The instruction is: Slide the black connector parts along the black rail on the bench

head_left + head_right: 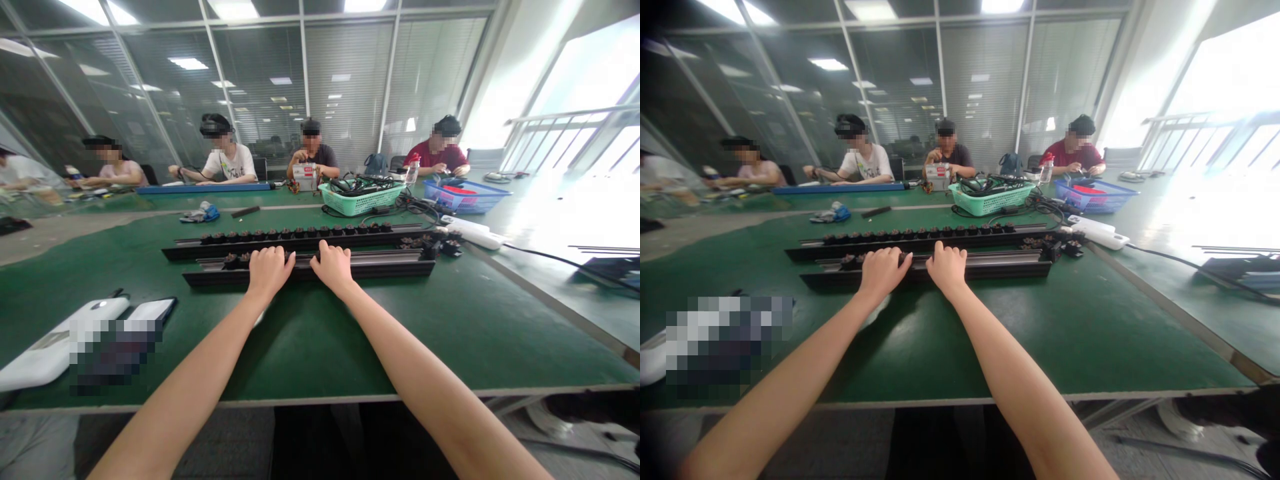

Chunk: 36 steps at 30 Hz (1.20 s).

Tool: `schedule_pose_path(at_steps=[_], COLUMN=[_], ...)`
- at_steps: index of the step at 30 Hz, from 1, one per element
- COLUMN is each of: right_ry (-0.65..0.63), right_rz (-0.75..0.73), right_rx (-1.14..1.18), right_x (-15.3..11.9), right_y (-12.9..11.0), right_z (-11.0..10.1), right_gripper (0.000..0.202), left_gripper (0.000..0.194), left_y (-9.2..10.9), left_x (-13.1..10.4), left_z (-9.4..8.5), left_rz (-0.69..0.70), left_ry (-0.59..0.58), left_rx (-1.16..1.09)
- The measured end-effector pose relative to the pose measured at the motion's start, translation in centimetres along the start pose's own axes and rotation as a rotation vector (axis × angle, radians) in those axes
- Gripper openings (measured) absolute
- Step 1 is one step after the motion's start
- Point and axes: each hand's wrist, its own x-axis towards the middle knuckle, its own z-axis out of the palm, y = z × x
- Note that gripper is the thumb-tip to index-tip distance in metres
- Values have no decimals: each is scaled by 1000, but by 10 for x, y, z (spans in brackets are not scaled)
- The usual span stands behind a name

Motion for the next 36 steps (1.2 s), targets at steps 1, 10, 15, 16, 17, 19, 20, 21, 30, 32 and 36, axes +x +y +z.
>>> schedule_pose_path(at_steps=[1, 10, 15, 16, 17, 19, 20, 21, 30, 32, 36], right_ry=[3, 37, 54, 59, 62, 60, 58, 57, 55, 40, 19], right_rz=[-4, -30, -28, -27, -25, -21, -19, -18, 8, 12, 13], right_rx=[-7, -33, -40, -42, -42, -43, -42, -41, -43, -33, -11], right_x=[0, -2, -1, -1, -1, -1, -1, -1, -1, 0, 1], right_y=[0, 1, 0, 0, 0, 0, 0, 0, 4, 5, 8], right_z=[0, -1, 0, 1, 1, 1, 0, 0, 1, 0, -1], right_gripper=[28, 26, 25, 26, 26, 26, 26, 26, 26, 27, 28], left_gripper=[50, 50, 50, 50, 50, 50, 50, 50, 51, 52, 52], left_y=[0, 0, 0, 0, 0, 0, 0, 1, 1, 1, 1], left_x=[0, 0, 0, 0, 0, 0, 0, 0, -1, 0, 0], left_z=[0, -1, -1, -1, -1, -1, -1, -1, -1, -1, -1], left_rz=[1, 5, 2, 2, 2, -1, -5, -9, -30, -29, -27], left_ry=[1, 2, -1, -1, -2, -3, -3, -2, -7, -8, -8], left_rx=[5, 8, -1, -3, -7, -12, -13, -12, -29, -31, -27])
